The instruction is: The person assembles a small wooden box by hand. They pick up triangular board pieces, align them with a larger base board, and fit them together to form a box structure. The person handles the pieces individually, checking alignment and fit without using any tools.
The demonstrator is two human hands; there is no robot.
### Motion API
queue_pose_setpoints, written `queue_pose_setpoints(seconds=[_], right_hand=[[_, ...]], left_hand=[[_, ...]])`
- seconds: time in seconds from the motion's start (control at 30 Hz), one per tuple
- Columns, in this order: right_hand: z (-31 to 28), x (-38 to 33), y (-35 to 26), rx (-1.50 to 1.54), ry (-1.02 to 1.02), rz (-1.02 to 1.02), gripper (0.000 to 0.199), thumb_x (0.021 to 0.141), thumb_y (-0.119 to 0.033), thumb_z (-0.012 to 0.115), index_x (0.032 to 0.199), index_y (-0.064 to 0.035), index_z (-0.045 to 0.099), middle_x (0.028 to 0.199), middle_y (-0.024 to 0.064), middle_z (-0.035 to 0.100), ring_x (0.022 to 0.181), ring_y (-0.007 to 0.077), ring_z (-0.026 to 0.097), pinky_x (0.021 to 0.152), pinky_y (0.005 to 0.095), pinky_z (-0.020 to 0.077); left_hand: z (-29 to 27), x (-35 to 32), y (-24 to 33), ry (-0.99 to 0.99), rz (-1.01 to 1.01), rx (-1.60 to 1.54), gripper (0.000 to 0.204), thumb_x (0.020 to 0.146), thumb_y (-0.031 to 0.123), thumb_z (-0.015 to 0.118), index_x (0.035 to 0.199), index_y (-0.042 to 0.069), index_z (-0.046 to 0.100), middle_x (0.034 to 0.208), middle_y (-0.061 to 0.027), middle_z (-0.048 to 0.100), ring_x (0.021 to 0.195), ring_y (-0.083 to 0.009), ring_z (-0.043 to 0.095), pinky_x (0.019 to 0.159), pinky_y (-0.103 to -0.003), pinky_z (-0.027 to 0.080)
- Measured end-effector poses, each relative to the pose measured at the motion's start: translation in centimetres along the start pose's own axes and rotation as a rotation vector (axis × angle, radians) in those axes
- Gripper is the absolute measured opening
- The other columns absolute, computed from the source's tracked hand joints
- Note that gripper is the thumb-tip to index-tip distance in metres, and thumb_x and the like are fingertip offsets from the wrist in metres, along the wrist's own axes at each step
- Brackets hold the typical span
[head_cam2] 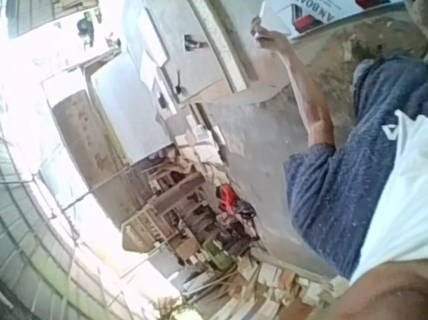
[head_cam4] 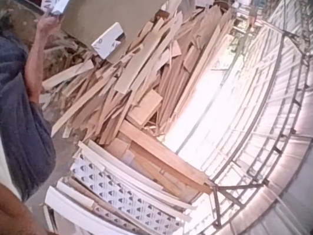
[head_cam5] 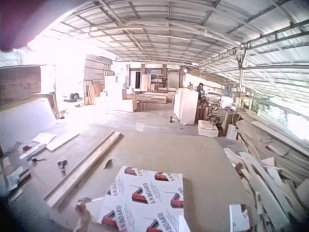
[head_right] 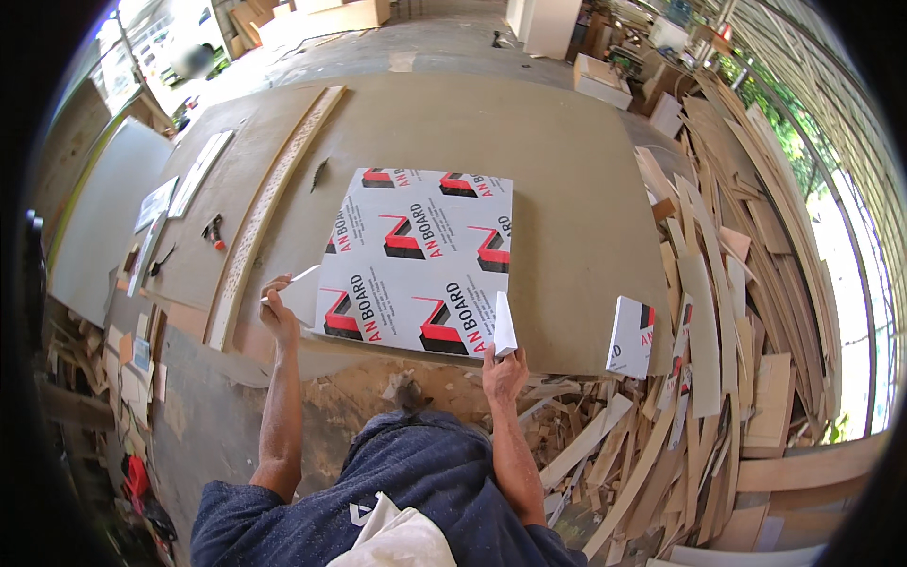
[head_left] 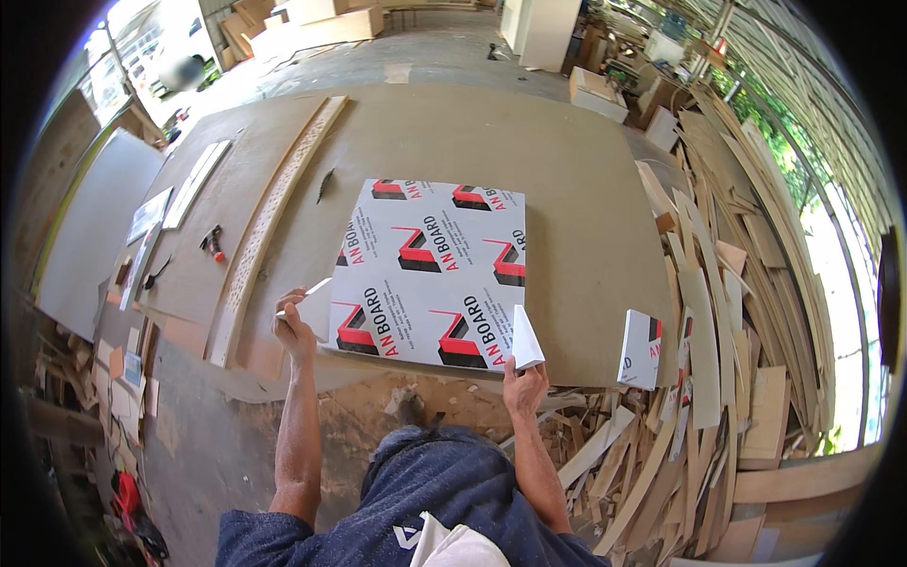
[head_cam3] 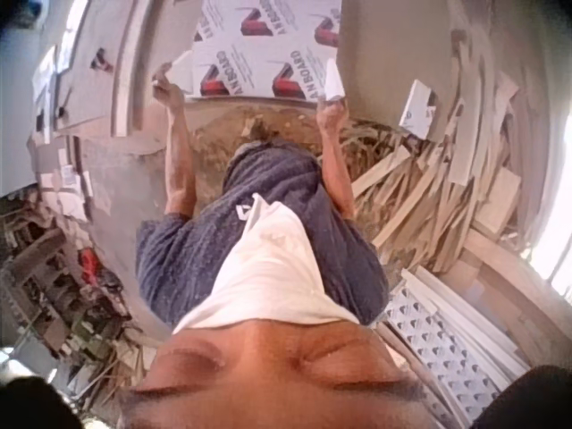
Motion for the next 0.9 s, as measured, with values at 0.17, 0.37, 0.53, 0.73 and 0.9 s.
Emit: queue_pose_setpoints(seconds=[0.17,0.37,0.53,0.73,0.9], right_hand=[[0.5,-0.3,-0.8,0.031,0.041,0.110,0.028,0.089,-0.020,0.074,0.102,0.0051,0.072,0.103,0.0226,0.070,0.094,0.0416,0.066,0.082,0.0481,0.0539],[-0.1,0.2,-1.7,-0.051,-0.014,0.117,0.030,0.085,-0.017,0.076,0.105,0.0053,0.071,0.104,0.0234,0.070,0.095,0.0433,0.066,0.085,0.0505,0.0524],[0.4,0.0,-0.4,-0.116,-0.034,0.149,0.031,0.079,-0.014,0.078,0.103,0.0054,0.072,0.100,0.0231,0.072,0.098,0.0435,0.065,0.089,0.0506,0.0513],[0.6,-0.3,-0.4,-0.185,-0.036,0.170,0.030,0.079,-0.013,0.078,0.102,0.0063,0.072,0.100,0.0235,0.072,0.099,0.0445,0.065,0.090,0.0511,0.0513],[0.4,-0.1,-0.8,-0.164,-0.024,0.135,0.030,0.080,-0.013,0.078,0.102,0.0067,0.072,0.101,0.0248,0.072,0.100,0.0451,0.065,0.092,0.0517,0.0507]], left_hand=[[-0.1,-0.3,-2.6,-0.122,0.020,-0.024,0.044,0.109,0.041,0.049,0.099,0.000,0.062,0.110,-0.0187,0.070,0.105,-0.0290,0.068,0.096,-0.046,0.053],[-1.0,-1.2,-2.3,-0.197,-0.018,0.002,0.033,0.106,0.031,0.059,0.107,-0.001,0.062,0.114,-0.0198,0.068,0.109,-0.0307,0.066,0.097,-0.045,0.052],[-1.6,-3.0,-1.1,-0.261,-0.134,0.316,0.028,0.098,0.012,0.064,0.122,-0.003,0.060,0.126,-0.0195,0.064,0.120,-0.0303,0.062,0.101,-0.040,0.049],[-2.7,-5.7,-1.1,-0.371,-0.271,0.686,0.038,0.088,0.013,0.073,0.119,-0.006,0.065,0.121,-0.0237,0.062,0.110,-0.0434,0.059,0.096,-0.051,0.048],[-3.4,-6.6,-2.1,-0.344,-0.328,0.640,0.033,0.087,0.015,0.073,0.115,-0.003,0.070,0.111,-0.0211,0.062,0.102,-0.0390,0.061,0.091,-0.047,0.049]])
Point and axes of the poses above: each hand's wrist, its own x-axis towards the middle knuckle, its own z-axis out of the palm, y = z × x, the point moved 1 cm from there along x, towards the middle knuckle
